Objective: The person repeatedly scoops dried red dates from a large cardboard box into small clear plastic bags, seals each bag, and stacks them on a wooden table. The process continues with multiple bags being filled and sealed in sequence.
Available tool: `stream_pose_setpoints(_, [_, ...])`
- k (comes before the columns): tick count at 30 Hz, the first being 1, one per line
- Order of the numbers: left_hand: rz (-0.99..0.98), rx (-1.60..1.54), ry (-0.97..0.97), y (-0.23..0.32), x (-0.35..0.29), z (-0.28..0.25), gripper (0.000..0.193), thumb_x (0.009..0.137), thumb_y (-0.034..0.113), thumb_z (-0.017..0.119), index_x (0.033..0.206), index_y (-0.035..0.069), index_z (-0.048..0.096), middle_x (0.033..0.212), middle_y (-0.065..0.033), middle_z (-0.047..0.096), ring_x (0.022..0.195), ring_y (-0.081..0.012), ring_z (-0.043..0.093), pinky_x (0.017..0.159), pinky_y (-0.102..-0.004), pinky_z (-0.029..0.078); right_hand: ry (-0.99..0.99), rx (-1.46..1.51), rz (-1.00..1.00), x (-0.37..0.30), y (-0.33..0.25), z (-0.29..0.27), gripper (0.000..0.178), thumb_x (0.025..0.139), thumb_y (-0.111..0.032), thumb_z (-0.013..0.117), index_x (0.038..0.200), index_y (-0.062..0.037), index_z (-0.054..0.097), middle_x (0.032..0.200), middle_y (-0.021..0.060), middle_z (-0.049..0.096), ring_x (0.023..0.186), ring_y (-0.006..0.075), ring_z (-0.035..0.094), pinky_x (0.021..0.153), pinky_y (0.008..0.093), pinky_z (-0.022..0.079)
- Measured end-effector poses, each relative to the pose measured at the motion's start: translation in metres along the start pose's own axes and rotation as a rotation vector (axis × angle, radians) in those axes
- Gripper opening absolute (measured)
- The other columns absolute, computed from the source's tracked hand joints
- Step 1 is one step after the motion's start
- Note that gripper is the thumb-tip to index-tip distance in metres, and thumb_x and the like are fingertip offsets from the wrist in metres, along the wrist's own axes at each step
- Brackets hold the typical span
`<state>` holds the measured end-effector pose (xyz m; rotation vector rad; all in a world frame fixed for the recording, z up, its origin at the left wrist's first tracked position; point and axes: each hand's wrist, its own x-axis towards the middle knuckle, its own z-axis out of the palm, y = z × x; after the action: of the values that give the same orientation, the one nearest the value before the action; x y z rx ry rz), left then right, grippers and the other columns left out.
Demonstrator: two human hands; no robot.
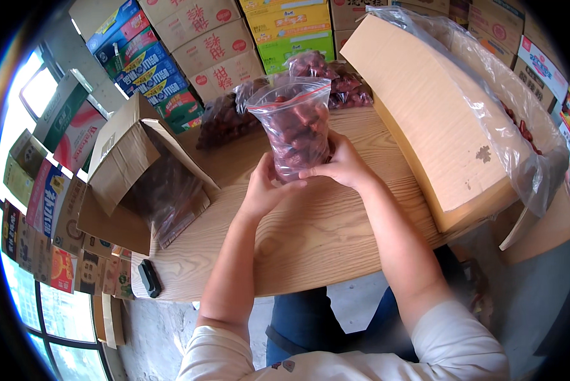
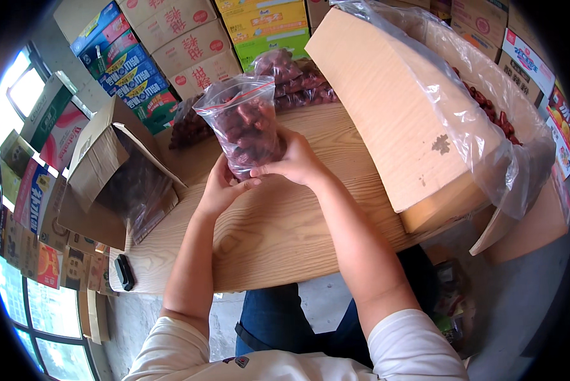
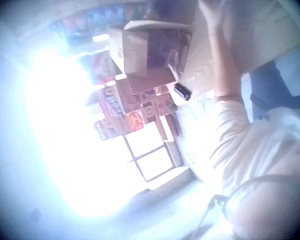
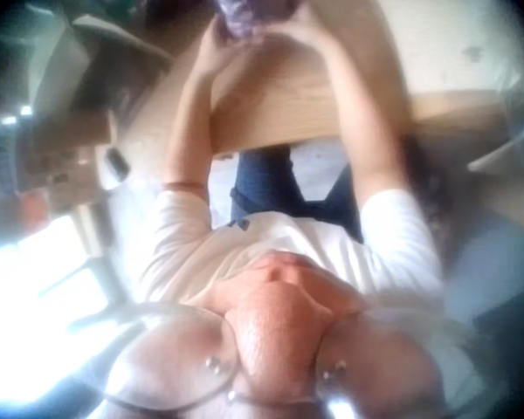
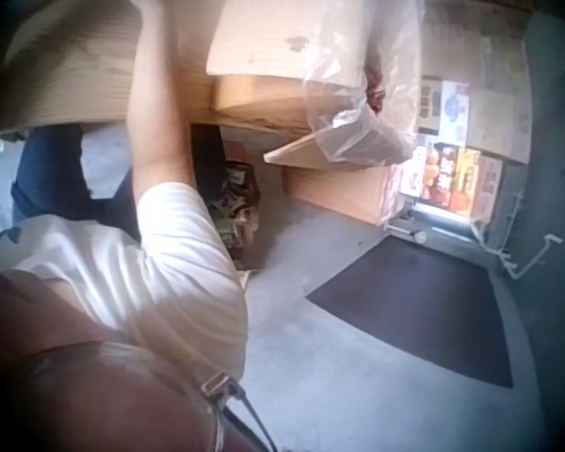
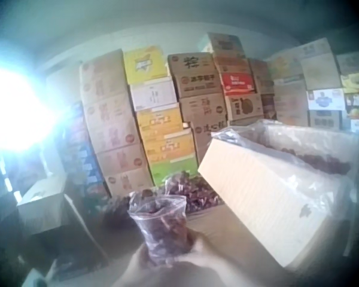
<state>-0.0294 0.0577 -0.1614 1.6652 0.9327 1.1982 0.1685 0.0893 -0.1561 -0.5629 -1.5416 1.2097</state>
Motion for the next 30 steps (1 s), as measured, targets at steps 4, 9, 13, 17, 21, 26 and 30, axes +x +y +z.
stream_pose_setpoints(4, [-0.041, 0.052, -0.040, -0.006, -0.001, -0.005, 0.053, 0.076, 0.003, 0.078, 0.120, -0.001, 0.049, 0.110, -0.0051, 0.061, 0.099, -0.0107, 0.058, 0.085, -0.0277, 0.050, -0.011, -0.018, -0.011, 0.002, 0.001, 0.003, 0.093, 0.055, -0.010, 0.091, 0.131, 0.0051, 0.041, 0.124, 0.0136, 0.057, 0.115, 0.0198, 0.054, 0.099, 0.0325, 0.043])
stream_pose_setpoints(9, [-0.042, 0.411, -0.025, -0.008, 0.001, -0.009, 0.052, 0.076, 0.006, 0.078, 0.120, -0.002, 0.052, 0.104, -0.0063, 0.065, 0.093, -0.0106, 0.060, 0.078, -0.0285, 0.050, 0.033, 0.029, -0.070, 0.000, 0.002, 0.010, 0.088, 0.056, -0.008, 0.090, 0.130, 0.0025, 0.043, 0.120, 0.0119, 0.059, 0.111, 0.0201, 0.056, 0.096, 0.0332, 0.045])
stream_pose_setpoints(13, [0.145, 0.137, 0.020, -0.012, 0.001, -0.005, 0.062, 0.074, 0.009, 0.080, 0.125, -0.001, 0.047, 0.109, -0.0077, 0.063, 0.097, -0.0128, 0.061, 0.080, -0.0291, 0.051, 0.050, 0.019, -0.067, 0.000, 0.000, 0.012, 0.085, 0.056, -0.009, 0.090, 0.127, 0.0014, 0.045, 0.117, 0.0105, 0.060, 0.109, 0.0192, 0.058, 0.093, 0.0326, 0.047])
stream_pose_setpoints(17, [0.050, -0.226, -0.019, 0.003, -0.004, 0.005, 0.072, 0.072, 0.010, 0.082, 0.130, 0.000, 0.040, 0.119, -0.0084, 0.057, 0.106, -0.0152, 0.057, 0.088, -0.0297, 0.050, 0.041, 0.001, -0.026, -0.001, 0.000, 0.012, 0.084, 0.057, -0.010, 0.090, 0.127, 0.0020, 0.046, 0.116, 0.0104, 0.060, 0.107, 0.0178, 0.058, 0.091, 0.0316, 0.048])
stream_pose_setpoints(21, [-0.046, -0.270, -0.063, 0.008, -0.003, -0.002, 0.072, 0.072, 0.010, 0.082, 0.130, 0.000, 0.039, 0.120, -0.0085, 0.056, 0.107, -0.0151, 0.057, 0.090, -0.0294, 0.050, -0.005, -0.056, 0.026, -0.001, -0.001, 0.011, 0.085, 0.057, -0.010, 0.090, 0.129, 0.0026, 0.046, 0.115, 0.0107, 0.061, 0.105, 0.0179, 0.059, 0.090, 0.0318, 0.049])
stream_pose_setpoints(26, [-0.136, -0.319, -0.008, 0.006, -0.002, -0.012, 0.064, 0.075, 0.007, 0.079, 0.127, 0.001, 0.041, 0.115, -0.0076, 0.058, 0.101, -0.0140, 0.059, 0.085, -0.0286, 0.053, -0.133, 0.071, 0.127, -0.006, 0.000, 0.005, 0.080, 0.060, -0.010, 0.088, 0.127, 0.0031, 0.047, 0.116, 0.0113, 0.060, 0.101, 0.0186, 0.062, 0.088, 0.0323, 0.050])
stream_pose_setpoints(30, [-0.122, -0.335, 0.046, 0.005, -0.002, -0.012, 0.059, 0.078, 0.005, 0.076, 0.126, 0.001, 0.042, 0.112, -0.0059, 0.058, 0.099, -0.0146, 0.060, 0.082, -0.0293, 0.055, -0.152, 0.004, 0.179, -0.007, 0.005, 0.001, 0.065, 0.061, -0.009, 0.087, 0.117, 0.0025, 0.055, 0.104, 0.0086, 0.065, 0.095, 0.0166, 0.064, 0.081, 0.0305, 0.051])
